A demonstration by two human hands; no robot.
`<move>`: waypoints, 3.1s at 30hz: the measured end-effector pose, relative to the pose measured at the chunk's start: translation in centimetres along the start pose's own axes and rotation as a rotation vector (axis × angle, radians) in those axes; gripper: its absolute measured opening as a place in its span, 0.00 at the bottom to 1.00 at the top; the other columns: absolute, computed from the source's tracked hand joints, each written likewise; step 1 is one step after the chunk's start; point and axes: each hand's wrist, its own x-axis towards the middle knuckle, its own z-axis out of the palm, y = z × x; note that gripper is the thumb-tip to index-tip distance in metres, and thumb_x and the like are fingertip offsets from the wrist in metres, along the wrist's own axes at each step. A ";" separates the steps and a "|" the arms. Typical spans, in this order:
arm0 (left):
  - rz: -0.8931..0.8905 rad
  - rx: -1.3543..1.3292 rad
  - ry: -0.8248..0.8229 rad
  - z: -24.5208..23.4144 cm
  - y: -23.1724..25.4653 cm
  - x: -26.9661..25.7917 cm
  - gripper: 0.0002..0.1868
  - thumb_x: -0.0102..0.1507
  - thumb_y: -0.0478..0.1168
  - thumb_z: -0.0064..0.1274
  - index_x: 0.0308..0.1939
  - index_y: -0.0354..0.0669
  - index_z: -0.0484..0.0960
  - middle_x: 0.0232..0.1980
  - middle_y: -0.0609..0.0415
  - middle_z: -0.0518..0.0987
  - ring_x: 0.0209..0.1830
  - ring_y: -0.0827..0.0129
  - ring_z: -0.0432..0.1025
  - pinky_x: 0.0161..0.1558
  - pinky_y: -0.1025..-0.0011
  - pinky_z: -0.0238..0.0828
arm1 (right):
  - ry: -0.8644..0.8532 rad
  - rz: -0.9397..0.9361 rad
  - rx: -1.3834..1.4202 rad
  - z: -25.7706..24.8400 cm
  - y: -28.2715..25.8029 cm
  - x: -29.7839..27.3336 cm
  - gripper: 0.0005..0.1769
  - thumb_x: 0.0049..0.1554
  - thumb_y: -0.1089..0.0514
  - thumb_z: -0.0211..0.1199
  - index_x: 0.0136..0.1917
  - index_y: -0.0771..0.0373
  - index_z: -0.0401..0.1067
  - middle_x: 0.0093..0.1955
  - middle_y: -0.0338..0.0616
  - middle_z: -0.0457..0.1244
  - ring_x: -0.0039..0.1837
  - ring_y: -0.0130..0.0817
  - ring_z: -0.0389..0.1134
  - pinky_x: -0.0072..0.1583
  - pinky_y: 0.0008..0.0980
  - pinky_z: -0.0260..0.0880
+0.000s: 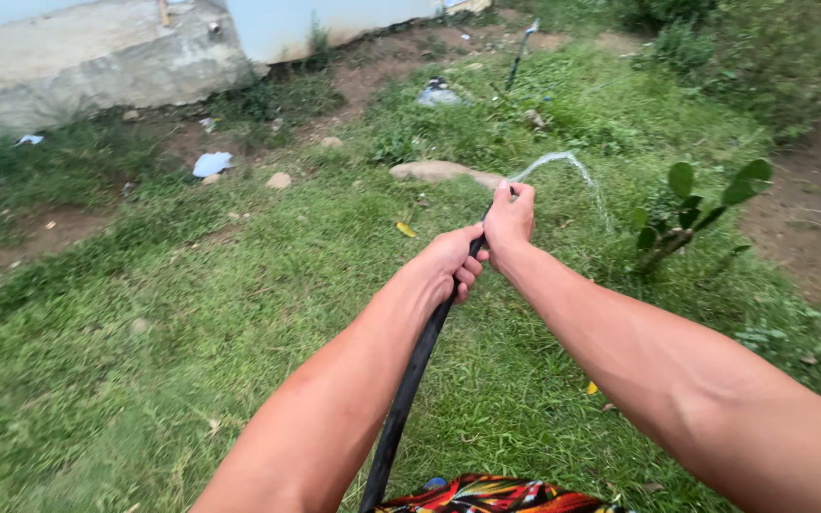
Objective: The person uses a garden hose to water a grassy yard and several plants, including a cactus and a croton. They move around the yard, directing the water stream to different areas and plants.
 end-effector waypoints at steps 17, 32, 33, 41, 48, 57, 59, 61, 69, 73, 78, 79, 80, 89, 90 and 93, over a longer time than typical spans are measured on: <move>0.216 -0.312 0.540 -12.3 2.3 -6.4 0.27 0.67 0.67 0.43 0.31 0.49 0.70 0.18 0.65 0.59 0.12 0.78 0.47 0.16 0.73 0.42 | -0.648 -0.010 0.371 17.9 -8.4 -6.9 0.15 0.66 0.46 0.52 0.61 0.56 0.63 0.32 0.45 0.63 0.29 0.34 0.64 0.30 0.38 0.63; 0.398 -0.375 0.794 -24.8 15.3 -0.6 0.28 0.66 0.65 0.44 0.30 0.45 0.72 0.17 0.60 0.61 0.10 0.74 0.50 0.15 0.70 0.43 | -1.008 0.051 0.680 37.7 -15.9 -0.3 0.13 0.67 0.46 0.51 0.61 0.52 0.59 0.29 0.44 0.60 0.25 0.34 0.60 0.26 0.37 0.61; 0.387 -0.371 0.789 -25.4 16.3 -0.3 0.27 0.67 0.65 0.44 0.30 0.45 0.72 0.17 0.61 0.61 0.10 0.75 0.50 0.15 0.70 0.43 | -1.004 0.055 0.706 38.7 -16.4 0.5 0.13 0.67 0.47 0.52 0.61 0.52 0.59 0.29 0.44 0.60 0.25 0.34 0.60 0.26 0.37 0.61; 0.421 -0.420 0.779 -31.1 20.8 3.0 0.27 0.67 0.64 0.45 0.28 0.45 0.70 0.17 0.61 0.60 0.10 0.74 0.50 0.14 0.70 0.41 | -0.978 -0.031 0.640 46.8 -17.5 3.6 0.12 0.68 0.49 0.52 0.61 0.54 0.61 0.30 0.43 0.61 0.27 0.32 0.61 0.27 0.36 0.60; 0.408 -0.368 0.794 -37.4 22.4 6.2 0.28 0.68 0.63 0.45 0.27 0.45 0.70 0.17 0.59 0.61 0.10 0.73 0.51 0.14 0.70 0.43 | -0.947 0.032 0.587 53.3 -15.9 4.4 0.12 0.68 0.48 0.50 0.59 0.54 0.59 0.29 0.46 0.61 0.25 0.35 0.61 0.26 0.37 0.60; 0.488 -0.333 0.931 -43.3 28.8 8.0 0.29 0.66 0.61 0.49 0.24 0.40 0.74 0.16 0.57 0.67 0.10 0.71 0.55 0.14 0.67 0.46 | -0.965 0.054 0.699 60.4 -20.3 6.4 0.13 0.67 0.46 0.50 0.59 0.54 0.58 0.28 0.47 0.59 0.24 0.36 0.59 0.25 0.38 0.59; 0.519 -0.331 0.928 -44.7 30.1 7.8 0.29 0.66 0.62 0.49 0.23 0.41 0.73 0.16 0.58 0.65 0.10 0.72 0.55 0.14 0.67 0.45 | -0.967 0.021 0.713 62.2 -21.8 6.8 0.12 0.67 0.47 0.52 0.60 0.53 0.61 0.30 0.45 0.60 0.26 0.34 0.61 0.26 0.37 0.61; 0.548 -0.331 0.910 -44.6 31.3 7.9 0.30 0.67 0.62 0.49 0.23 0.41 0.73 0.16 0.58 0.65 0.10 0.71 0.55 0.14 0.67 0.45 | -0.956 0.004 0.740 62.9 -22.6 8.0 0.12 0.68 0.48 0.53 0.60 0.54 0.62 0.31 0.42 0.60 0.27 0.32 0.62 0.27 0.37 0.63; 0.462 -0.303 0.969 -44.2 28.0 6.7 0.32 0.68 0.64 0.46 0.24 0.39 0.76 0.19 0.57 0.68 0.14 0.72 0.58 0.17 0.69 0.49 | -0.937 -0.081 0.593 62.3 -19.8 5.3 0.11 0.68 0.48 0.50 0.59 0.55 0.61 0.29 0.43 0.60 0.26 0.32 0.61 0.26 0.34 0.59; 0.384 -0.325 1.016 -44.2 26.5 6.4 0.30 0.67 0.62 0.49 0.27 0.38 0.79 0.22 0.56 0.73 0.16 0.72 0.59 0.19 0.68 0.52 | -0.968 -0.002 0.588 61.8 -18.8 3.6 0.12 0.68 0.48 0.51 0.59 0.56 0.60 0.30 0.41 0.60 0.26 0.30 0.61 0.27 0.34 0.61; 0.343 -0.295 1.052 -44.3 26.7 5.8 0.30 0.67 0.62 0.48 0.27 0.39 0.81 0.24 0.55 0.76 0.16 0.71 0.61 0.20 0.67 0.54 | -1.015 -0.013 0.594 61.8 -19.6 3.2 0.13 0.68 0.47 0.50 0.60 0.56 0.60 0.29 0.43 0.60 0.26 0.32 0.60 0.26 0.35 0.61; 0.339 -0.297 1.054 -44.4 26.7 5.8 0.29 0.67 0.62 0.48 0.27 0.39 0.81 0.24 0.56 0.75 0.16 0.71 0.60 0.20 0.67 0.54 | -1.026 0.001 0.593 61.8 -19.7 3.2 0.13 0.68 0.47 0.50 0.60 0.56 0.60 0.29 0.43 0.60 0.26 0.32 0.60 0.27 0.35 0.61; 0.336 -0.297 1.055 -44.6 26.7 5.9 0.29 0.67 0.62 0.49 0.27 0.39 0.81 0.23 0.56 0.74 0.16 0.71 0.60 0.20 0.68 0.53 | -1.034 0.016 0.593 61.8 -19.7 3.1 0.13 0.68 0.47 0.50 0.60 0.55 0.60 0.29 0.43 0.60 0.26 0.32 0.60 0.27 0.35 0.61; 0.351 -0.429 0.970 -46.6 25.7 6.6 0.29 0.67 0.63 0.50 0.30 0.39 0.78 0.20 0.58 0.67 0.14 0.73 0.56 0.18 0.69 0.48 | -1.049 0.067 0.607 62.8 -19.4 1.9 0.13 0.68 0.47 0.50 0.59 0.56 0.59 0.29 0.44 0.60 0.26 0.32 0.60 0.27 0.35 0.62; 0.346 -0.425 0.975 -46.7 25.7 6.4 0.29 0.66 0.63 0.50 0.30 0.40 0.78 0.20 0.58 0.68 0.14 0.72 0.56 0.18 0.69 0.49 | -1.047 0.065 0.587 62.9 -19.5 1.8 0.13 0.67 0.47 0.50 0.59 0.55 0.59 0.29 0.44 0.60 0.26 0.32 0.61 0.27 0.35 0.62; 0.335 -0.413 0.967 -46.9 25.9 5.8 0.29 0.67 0.64 0.48 0.31 0.40 0.78 0.20 0.58 0.67 0.14 0.73 0.56 0.18 0.69 0.49 | -1.053 0.096 0.635 63.4 -19.8 1.5 0.13 0.68 0.47 0.51 0.59 0.55 0.59 0.30 0.43 0.59 0.27 0.31 0.60 0.27 0.35 0.62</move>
